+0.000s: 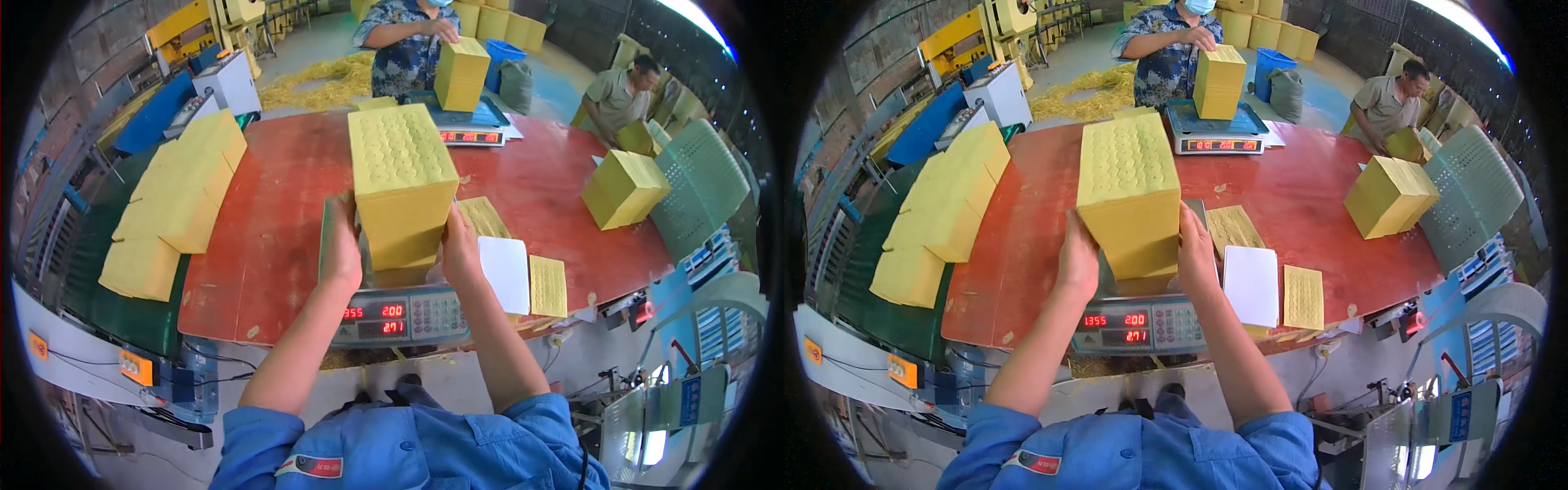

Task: The person is weighing stacks of yellow textured sheets on an electronic scale in a manufacturing setting.

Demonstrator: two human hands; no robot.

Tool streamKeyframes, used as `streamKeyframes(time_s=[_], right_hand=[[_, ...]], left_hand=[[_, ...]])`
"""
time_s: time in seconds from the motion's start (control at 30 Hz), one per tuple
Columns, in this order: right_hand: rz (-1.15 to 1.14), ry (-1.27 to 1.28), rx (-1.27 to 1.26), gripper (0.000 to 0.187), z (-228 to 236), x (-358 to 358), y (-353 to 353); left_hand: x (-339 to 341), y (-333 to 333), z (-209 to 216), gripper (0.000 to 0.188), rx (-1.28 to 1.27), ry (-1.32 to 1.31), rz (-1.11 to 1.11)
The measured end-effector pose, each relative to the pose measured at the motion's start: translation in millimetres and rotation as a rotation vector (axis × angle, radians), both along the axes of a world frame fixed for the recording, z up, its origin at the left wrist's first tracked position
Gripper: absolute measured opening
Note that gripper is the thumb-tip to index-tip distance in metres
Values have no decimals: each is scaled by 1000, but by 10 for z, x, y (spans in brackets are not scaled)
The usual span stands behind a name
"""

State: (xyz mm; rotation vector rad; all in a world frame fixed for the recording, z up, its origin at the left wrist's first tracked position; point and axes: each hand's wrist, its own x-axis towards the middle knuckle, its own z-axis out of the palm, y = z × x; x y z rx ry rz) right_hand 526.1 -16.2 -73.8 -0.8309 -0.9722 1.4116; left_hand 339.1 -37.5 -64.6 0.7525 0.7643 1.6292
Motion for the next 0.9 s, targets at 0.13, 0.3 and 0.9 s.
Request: streamKeyframes(time_s=[0.13,0.3,0.9], right_hand=[[-256,41,12,46,-82,-31,-727],[-262,126,-129,35,-325,-128,-1804],[-326,235,-106,26,-452,-319,-2421]], left_hand=[[-411,-804,59,58,-47,152,28],[-1122,-1845,-216,52,-145,227,-148],[-1475,-2145,-327,32,-316,153,-131]])
